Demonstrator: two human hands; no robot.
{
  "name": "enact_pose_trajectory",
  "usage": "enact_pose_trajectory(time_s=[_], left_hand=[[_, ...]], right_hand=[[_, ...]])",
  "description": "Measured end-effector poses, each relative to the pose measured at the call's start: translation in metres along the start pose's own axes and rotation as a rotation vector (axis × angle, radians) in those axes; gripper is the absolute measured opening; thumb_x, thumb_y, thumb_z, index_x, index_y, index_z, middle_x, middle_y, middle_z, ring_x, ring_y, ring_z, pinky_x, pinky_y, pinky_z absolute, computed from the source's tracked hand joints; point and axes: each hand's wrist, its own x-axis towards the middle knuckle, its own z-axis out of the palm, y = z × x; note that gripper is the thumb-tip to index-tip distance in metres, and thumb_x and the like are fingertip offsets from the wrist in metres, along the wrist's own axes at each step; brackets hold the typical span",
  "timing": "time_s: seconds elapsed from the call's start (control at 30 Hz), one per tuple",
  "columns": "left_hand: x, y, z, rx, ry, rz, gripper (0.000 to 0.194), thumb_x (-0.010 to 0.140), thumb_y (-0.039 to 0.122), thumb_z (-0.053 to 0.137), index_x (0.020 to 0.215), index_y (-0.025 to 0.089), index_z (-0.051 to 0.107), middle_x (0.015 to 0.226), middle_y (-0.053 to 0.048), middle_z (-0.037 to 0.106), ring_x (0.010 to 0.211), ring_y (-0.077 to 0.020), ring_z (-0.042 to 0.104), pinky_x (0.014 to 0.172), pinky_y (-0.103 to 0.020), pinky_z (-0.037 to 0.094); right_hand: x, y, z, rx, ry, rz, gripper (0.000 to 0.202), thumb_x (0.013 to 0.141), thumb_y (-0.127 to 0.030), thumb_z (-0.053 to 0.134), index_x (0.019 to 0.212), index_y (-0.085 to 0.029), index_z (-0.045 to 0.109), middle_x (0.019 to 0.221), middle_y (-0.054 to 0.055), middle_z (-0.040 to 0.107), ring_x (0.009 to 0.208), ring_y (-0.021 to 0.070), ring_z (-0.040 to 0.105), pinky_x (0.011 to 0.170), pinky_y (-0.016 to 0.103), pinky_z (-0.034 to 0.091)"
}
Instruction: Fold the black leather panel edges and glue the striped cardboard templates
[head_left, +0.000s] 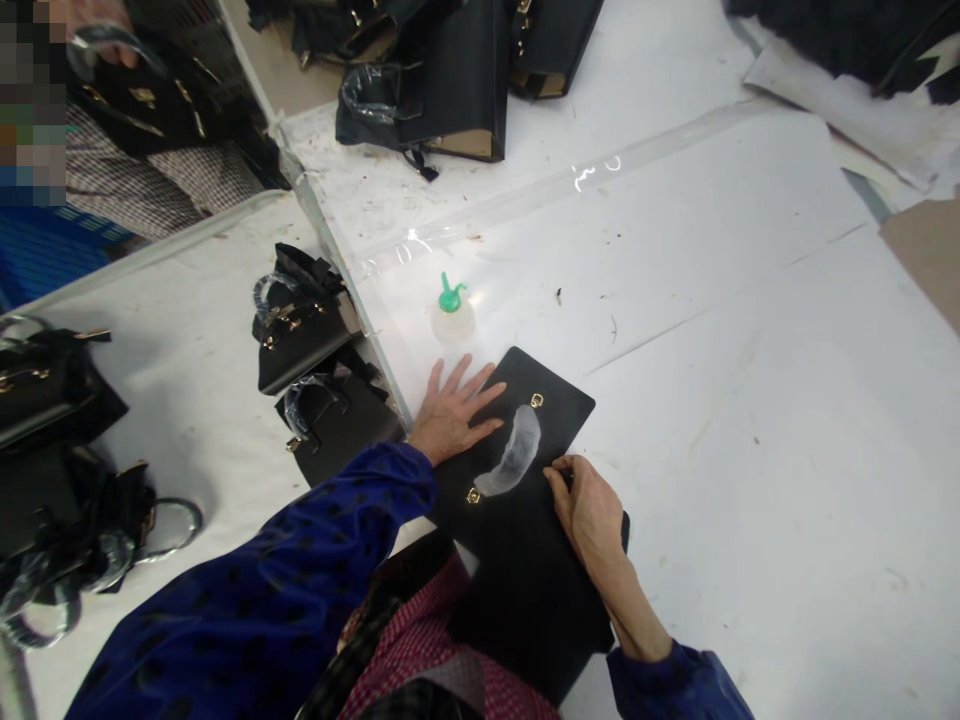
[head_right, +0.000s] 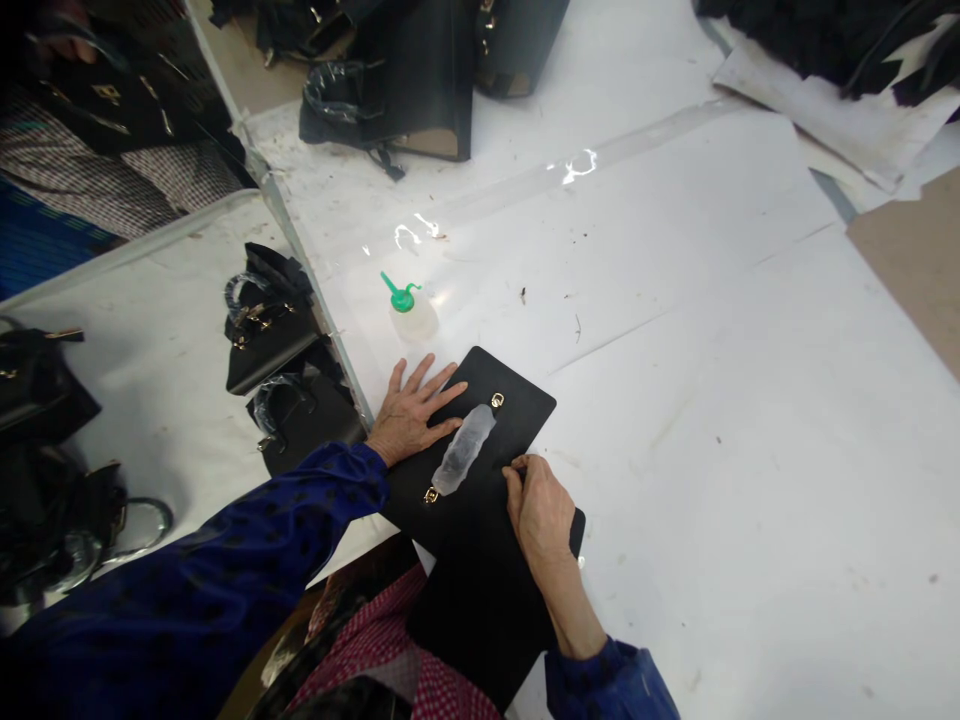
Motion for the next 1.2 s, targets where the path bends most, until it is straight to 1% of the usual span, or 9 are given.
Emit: enact_pose_trajectory(time_s=[0.1, 0.17, 0.3, 0.43, 0.63, 0.73, 0.87, 1.07, 1.2], left_hand=[[0.0, 0.0, -0.001, -0.001, 0.002, 0.003, 0.053, 0.098, 0.056, 0.05, 0.144, 0.029, 0.054, 0.159, -0.003, 0.045, 0.151, -0.0379, 0.03, 0.121, -0.068, 0.015], [0.001, 0.0, -0.001, -0.001, 0.004, 0.003, 0.053, 0.098, 0.056, 0.05, 0.143, 0.029, 0.055, 0.159, -0.004, 0.046, 0.151, -0.0379, 0.031, 0.12, -0.068, 0.016], [0.001, 0.0, -0.001, 0.002, 0.005, 0.003, 0.053, 0.098, 0.057, 0.05, 0.143, 0.029, 0.055, 0.159, -0.004, 0.046, 0.151, -0.0386, 0.031, 0.119, -0.069, 0.017], [0.0, 0.0, 0.0, 0.007, 0.004, 0.005, 0.054, 0.098, 0.057, 0.05, 0.143, 0.028, 0.055, 0.159, -0.004, 0.046, 0.15, -0.0386, 0.031, 0.12, -0.069, 0.017], [0.0, 0.0, 0.0, 0.005, -0.004, 0.013, 0.054, 0.098, 0.056, 0.05, 0.144, 0.029, 0.054, 0.159, -0.003, 0.046, 0.151, -0.0391, 0.031, 0.12, -0.07, 0.015], [0.0, 0.0, 0.0, 0.003, 0.0, 0.006, 0.053, 0.098, 0.055, 0.051, 0.144, 0.029, 0.055, 0.158, -0.004, 0.047, 0.15, -0.0398, 0.032, 0.119, -0.07, 0.016], [0.001, 0.001, -0.001, 0.007, -0.005, 0.002, 0.053, 0.097, 0.055, 0.052, 0.143, 0.029, 0.055, 0.158, -0.003, 0.047, 0.15, -0.039, 0.032, 0.12, -0.069, 0.016], [0.001, 0.001, -0.001, 0.001, -0.027, -0.006, 0.054, 0.097, 0.054, 0.053, 0.145, 0.03, 0.053, 0.16, -0.004, 0.045, 0.152, -0.0385, 0.029, 0.121, -0.069, 0.014], [0.001, 0.002, -0.002, -0.002, -0.026, -0.008, 0.052, 0.097, 0.053, 0.054, 0.143, 0.029, 0.056, 0.158, -0.005, 0.047, 0.151, -0.0393, 0.031, 0.121, -0.069, 0.014]], right_hand=[[0.0, -0.004, -0.002, -0.009, -0.01, 0.028, 0.031, 0.088, -0.033, 0.068, 0.114, -0.017, 0.063, 0.106, 0.01, 0.076, 0.093, 0.0286, 0.073, 0.074, 0.037, 0.051], [-0.001, -0.006, -0.003, -0.012, -0.019, 0.037, 0.034, 0.086, -0.032, 0.07, 0.116, -0.017, 0.063, 0.107, 0.01, 0.076, 0.096, 0.0278, 0.073, 0.075, 0.036, 0.052], [-0.005, -0.009, -0.006, -0.025, -0.033, 0.034, 0.02, 0.09, -0.029, 0.066, 0.106, -0.018, 0.069, 0.107, 0.009, 0.077, 0.099, 0.0253, 0.072, 0.079, 0.034, 0.051], [-0.001, -0.017, -0.01, -0.058, -0.046, 0.022, 0.012, 0.091, -0.024, 0.063, 0.097, -0.02, 0.072, 0.103, 0.006, 0.077, 0.091, 0.0245, 0.072, 0.074, 0.033, 0.048], [0.019, -0.031, -0.011, -0.101, -0.023, 0.053, 0.013, 0.091, -0.021, 0.061, 0.095, -0.02, 0.074, 0.102, 0.007, 0.077, 0.085, 0.0225, 0.071, 0.068, 0.03, 0.043], [0.011, -0.03, -0.009, -0.098, -0.017, 0.068, 0.014, 0.092, -0.023, 0.061, 0.096, -0.021, 0.074, 0.101, 0.006, 0.077, 0.084, 0.0214, 0.071, 0.067, 0.029, 0.043], [-0.004, -0.023, -0.007, -0.077, -0.044, 0.071, 0.009, 0.088, -0.022, 0.066, 0.09, -0.021, 0.074, 0.093, 0.005, 0.078, 0.08, 0.0219, 0.072, 0.066, 0.029, 0.044], [0.013, -0.021, -0.005, -0.045, -0.01, 0.097, 0.013, 0.088, -0.027, 0.062, 0.089, -0.023, 0.075, 0.094, 0.006, 0.078, 0.085, 0.0242, 0.072, 0.07, 0.032, 0.046], [0.007, -0.022, -0.006, -0.025, -0.029, 0.096, 0.012, 0.087, -0.025, 0.063, 0.087, -0.022, 0.075, 0.088, 0.005, 0.078, 0.081, 0.0244, 0.072, 0.068, 0.032, 0.047]])
